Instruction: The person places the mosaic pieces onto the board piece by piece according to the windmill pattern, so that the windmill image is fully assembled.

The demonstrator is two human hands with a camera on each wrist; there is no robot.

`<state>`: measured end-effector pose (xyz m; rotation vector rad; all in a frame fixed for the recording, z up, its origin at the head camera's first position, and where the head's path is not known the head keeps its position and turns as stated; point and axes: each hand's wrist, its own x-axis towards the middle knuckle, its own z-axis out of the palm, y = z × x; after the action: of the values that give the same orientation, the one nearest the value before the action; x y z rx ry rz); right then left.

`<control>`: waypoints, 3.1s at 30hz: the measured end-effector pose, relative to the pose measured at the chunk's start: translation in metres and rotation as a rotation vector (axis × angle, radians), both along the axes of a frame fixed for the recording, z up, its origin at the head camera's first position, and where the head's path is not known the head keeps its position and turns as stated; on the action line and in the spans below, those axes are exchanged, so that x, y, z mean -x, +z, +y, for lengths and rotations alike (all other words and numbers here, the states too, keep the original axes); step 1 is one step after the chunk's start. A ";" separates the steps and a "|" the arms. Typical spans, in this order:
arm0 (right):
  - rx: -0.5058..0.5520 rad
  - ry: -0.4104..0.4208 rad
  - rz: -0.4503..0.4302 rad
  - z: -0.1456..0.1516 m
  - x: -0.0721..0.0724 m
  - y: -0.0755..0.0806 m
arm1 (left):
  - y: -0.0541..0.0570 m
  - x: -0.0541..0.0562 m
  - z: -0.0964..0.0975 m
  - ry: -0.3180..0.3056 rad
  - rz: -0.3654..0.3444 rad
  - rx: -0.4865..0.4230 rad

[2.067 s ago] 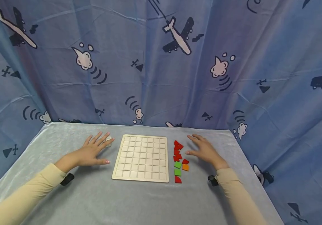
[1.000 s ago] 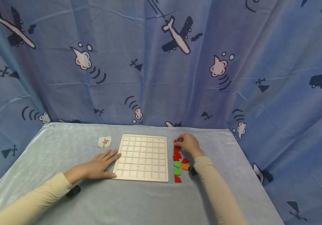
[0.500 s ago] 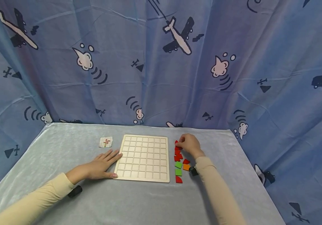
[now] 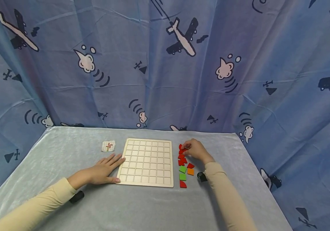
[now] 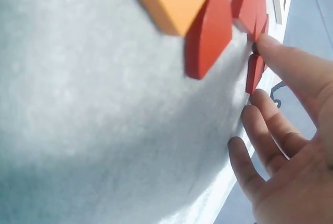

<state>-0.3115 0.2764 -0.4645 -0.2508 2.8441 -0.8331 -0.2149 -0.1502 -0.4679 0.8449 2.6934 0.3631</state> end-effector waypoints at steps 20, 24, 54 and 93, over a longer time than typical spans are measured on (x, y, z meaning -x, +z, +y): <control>0.003 -0.021 -0.004 0.003 0.003 -0.008 | 0.000 -0.001 0.000 -0.005 0.005 -0.008; 0.007 -0.019 0.004 0.003 0.003 -0.009 | 0.000 -0.001 0.000 -0.005 0.005 -0.003; 0.059 0.042 0.134 -0.017 -0.004 -0.002 | -0.001 0.000 0.002 -0.008 0.000 0.009; 0.107 0.094 0.148 -0.121 0.008 -0.001 | 0.007 -0.003 0.006 -0.046 -0.030 0.001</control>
<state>-0.3193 0.1553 -0.4658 -0.4758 2.8984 -0.9873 -0.2123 -0.1438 -0.4608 0.8926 2.6414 0.3604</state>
